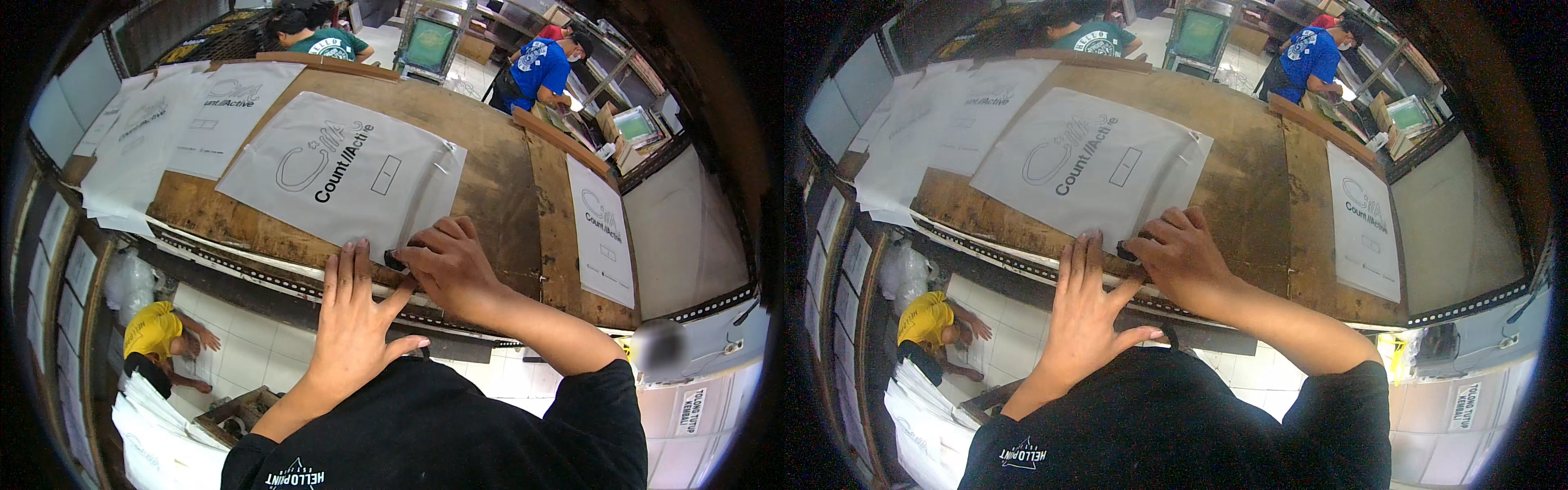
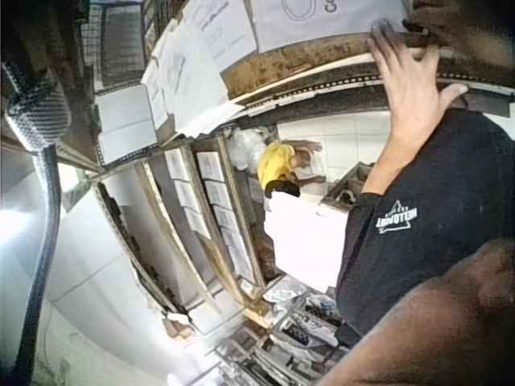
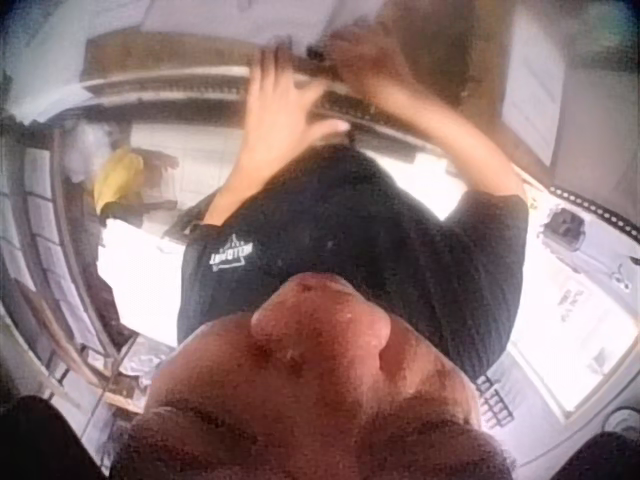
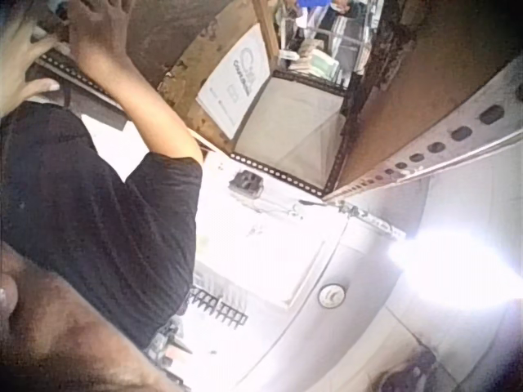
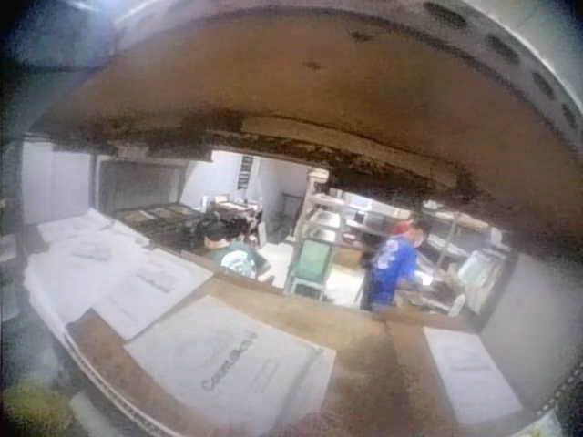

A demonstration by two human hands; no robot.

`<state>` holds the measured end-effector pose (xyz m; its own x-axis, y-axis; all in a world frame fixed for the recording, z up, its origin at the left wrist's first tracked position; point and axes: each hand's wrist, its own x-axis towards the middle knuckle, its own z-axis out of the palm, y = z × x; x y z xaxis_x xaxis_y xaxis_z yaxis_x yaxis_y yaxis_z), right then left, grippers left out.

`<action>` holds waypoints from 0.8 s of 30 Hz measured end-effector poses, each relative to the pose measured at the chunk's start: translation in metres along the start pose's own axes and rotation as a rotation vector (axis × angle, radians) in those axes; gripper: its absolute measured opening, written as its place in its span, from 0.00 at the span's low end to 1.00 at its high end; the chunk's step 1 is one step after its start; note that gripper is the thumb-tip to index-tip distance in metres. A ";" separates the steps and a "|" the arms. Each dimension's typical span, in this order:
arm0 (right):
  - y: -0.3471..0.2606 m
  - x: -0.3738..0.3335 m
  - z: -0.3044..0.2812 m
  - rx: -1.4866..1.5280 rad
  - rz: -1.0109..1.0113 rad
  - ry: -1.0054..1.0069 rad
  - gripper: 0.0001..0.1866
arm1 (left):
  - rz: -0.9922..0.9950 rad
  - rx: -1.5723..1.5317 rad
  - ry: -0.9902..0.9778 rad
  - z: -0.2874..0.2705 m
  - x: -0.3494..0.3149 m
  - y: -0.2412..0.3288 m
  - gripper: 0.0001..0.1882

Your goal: The person uses a cloth and liquid from a bottle to wipe ink off a plastic sheet on a workbench.

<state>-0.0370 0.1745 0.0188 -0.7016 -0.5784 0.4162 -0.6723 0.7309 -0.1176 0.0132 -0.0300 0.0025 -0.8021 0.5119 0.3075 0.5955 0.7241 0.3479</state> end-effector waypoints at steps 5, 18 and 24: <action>-0.015 0.012 -0.028 -0.150 -0.080 -0.187 0.15 | 0.008 -0.019 0.014 0.003 -0.001 -0.003 0.40; 0.031 0.031 -0.010 -0.285 -0.002 -0.124 0.13 | -0.008 0.004 -0.030 -0.002 0.001 -0.003 0.42; 0.095 0.051 0.007 -0.443 0.038 -0.047 0.12 | -0.019 0.022 -0.070 -0.004 0.003 -0.004 0.44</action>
<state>-0.1381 0.2125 0.0226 -0.7404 -0.5567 0.3768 -0.4872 0.8306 0.2698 0.0083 -0.0330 0.0061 -0.8147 0.5286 0.2384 0.5798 0.7433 0.3337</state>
